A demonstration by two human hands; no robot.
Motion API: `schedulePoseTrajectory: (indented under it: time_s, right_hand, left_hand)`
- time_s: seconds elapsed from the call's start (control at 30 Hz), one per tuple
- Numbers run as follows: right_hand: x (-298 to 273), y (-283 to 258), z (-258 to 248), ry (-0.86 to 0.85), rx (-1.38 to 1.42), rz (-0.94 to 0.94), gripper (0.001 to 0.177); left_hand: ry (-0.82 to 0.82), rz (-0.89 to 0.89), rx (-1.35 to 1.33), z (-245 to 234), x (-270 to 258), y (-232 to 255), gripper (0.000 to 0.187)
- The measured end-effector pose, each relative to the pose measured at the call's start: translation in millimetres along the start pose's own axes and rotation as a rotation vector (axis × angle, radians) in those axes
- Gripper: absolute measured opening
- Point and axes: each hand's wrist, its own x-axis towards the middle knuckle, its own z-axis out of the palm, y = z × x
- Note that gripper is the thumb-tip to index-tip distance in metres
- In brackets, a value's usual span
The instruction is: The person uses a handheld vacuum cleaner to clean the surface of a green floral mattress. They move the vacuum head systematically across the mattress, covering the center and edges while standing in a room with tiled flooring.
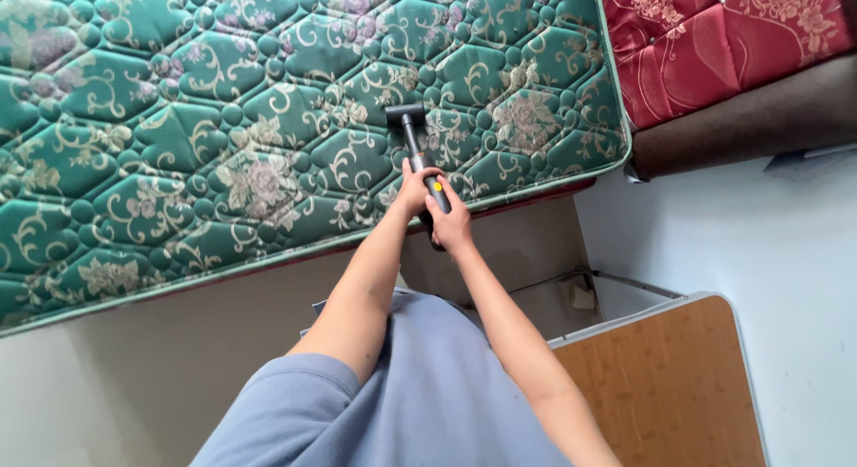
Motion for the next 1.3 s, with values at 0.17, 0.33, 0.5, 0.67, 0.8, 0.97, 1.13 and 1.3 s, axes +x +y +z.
schedulePoseTrajectory:
  time_s: [0.17,0.33,0.5,0.67,0.8,0.97,1.13,1.3]
  right_hand:
    - [-25.8,65.6,-15.1,0.086,-0.226,-0.510,0.054]
    - [-55.0,84.0,-31.7,0.103,-0.228,-0.552,0.053]
    - [-99.4,77.8,-41.0,-0.026,-0.069,-0.105,0.058]
    - [-126.9,71.5,-37.0,-0.063,0.068,-0.008,0.059]
    - [-134.7,66.8,-31.5,-0.076,0.070,-0.043,0.058]
    - [-126.4,51.1,-11.7,-0.070,-0.032,-0.170,0.050]
    - [-103.6,30.3,5.5,-0.070,-0.071,-0.154,0.044]
    - [-71.8,14.6,17.1,-0.030,-0.046,-0.211,0.041]
  left_hand:
    - [0.101,0.026,-0.038,28.3,-67.0,-9.1,0.041]
    - [0.105,-0.001,-0.067,47.5,-105.3,-10.4,0.044]
    - [0.179,-0.150,-0.263,57.9,-153.3,6.9,0.050]
    - [0.280,-0.233,-0.293,53.4,-191.9,36.3,0.048]
    - [0.276,-0.235,-0.260,48.1,-194.6,27.8,0.047]
    - [0.248,-0.180,-0.368,34.2,-174.5,9.3,0.041]
    - [0.236,-0.206,-0.351,13.4,-146.5,4.8,0.039]
    - [0.270,-0.160,-0.296,1.6,-112.3,8.1,0.041]
